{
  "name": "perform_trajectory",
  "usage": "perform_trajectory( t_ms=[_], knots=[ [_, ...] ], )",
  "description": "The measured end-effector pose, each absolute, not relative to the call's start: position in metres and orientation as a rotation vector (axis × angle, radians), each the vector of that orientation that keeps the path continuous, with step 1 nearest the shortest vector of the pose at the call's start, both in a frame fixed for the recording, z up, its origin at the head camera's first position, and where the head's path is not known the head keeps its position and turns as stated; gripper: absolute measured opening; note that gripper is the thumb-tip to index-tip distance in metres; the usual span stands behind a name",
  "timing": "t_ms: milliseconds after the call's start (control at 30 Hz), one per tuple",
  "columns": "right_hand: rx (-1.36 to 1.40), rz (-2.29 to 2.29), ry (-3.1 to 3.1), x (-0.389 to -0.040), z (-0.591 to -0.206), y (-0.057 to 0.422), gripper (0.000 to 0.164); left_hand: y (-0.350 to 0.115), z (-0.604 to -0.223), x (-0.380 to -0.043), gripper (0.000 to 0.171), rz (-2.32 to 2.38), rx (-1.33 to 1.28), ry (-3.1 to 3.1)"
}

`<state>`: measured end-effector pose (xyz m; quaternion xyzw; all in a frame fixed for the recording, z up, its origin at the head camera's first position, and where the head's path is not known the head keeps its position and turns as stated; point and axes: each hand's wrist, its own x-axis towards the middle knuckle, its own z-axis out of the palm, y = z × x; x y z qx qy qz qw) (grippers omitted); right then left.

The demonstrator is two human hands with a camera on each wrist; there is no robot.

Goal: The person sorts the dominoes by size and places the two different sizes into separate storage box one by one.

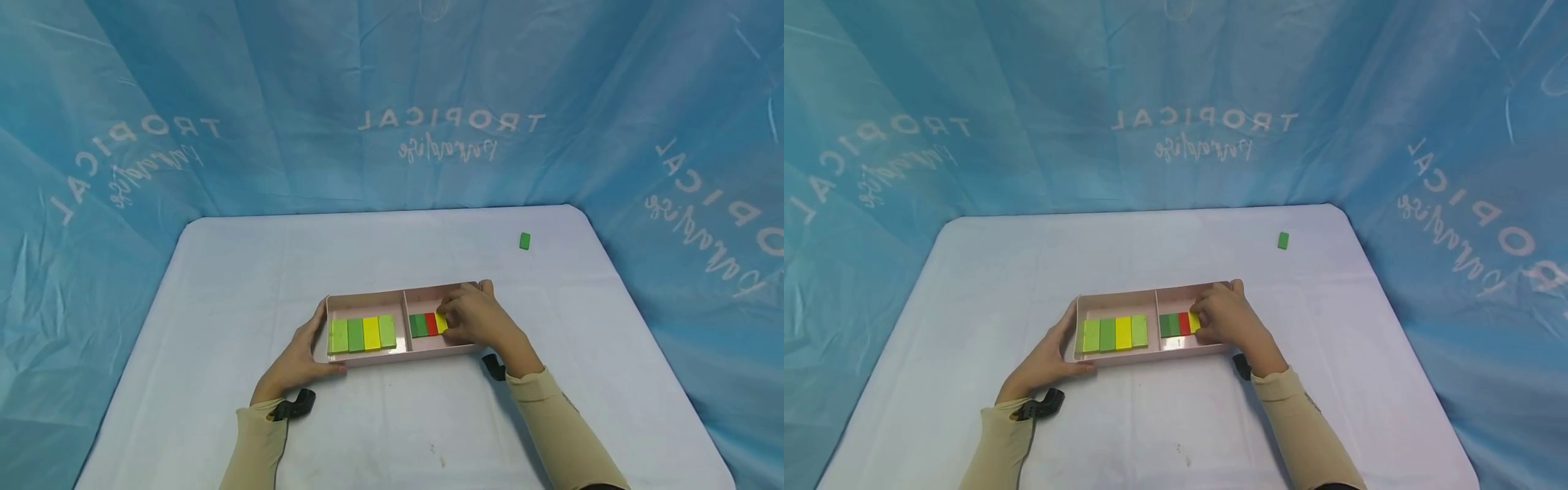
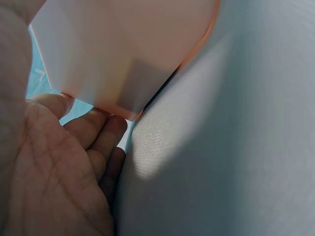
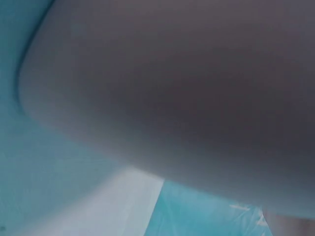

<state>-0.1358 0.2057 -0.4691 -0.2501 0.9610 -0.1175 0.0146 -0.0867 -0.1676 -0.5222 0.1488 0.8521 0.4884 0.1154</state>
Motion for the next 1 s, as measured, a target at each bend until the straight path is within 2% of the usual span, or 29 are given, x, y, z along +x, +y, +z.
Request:
perform_trajectory(
  t_ms=[600,1000],
  knots=[
    [-0.739,-0.336,3.008,-0.1359,-0.4736,0.2025,0.035,-0.1683,-0.5246,-0.0885,0.135,1.49,0.517,2.484],
    [-0.759,-0.32,2.997,-0.1354,-0.4708,0.2026,0.034,-0.1676,-0.522,-0.0881,0.136,1.461,0.472,2.481]
  ],
)
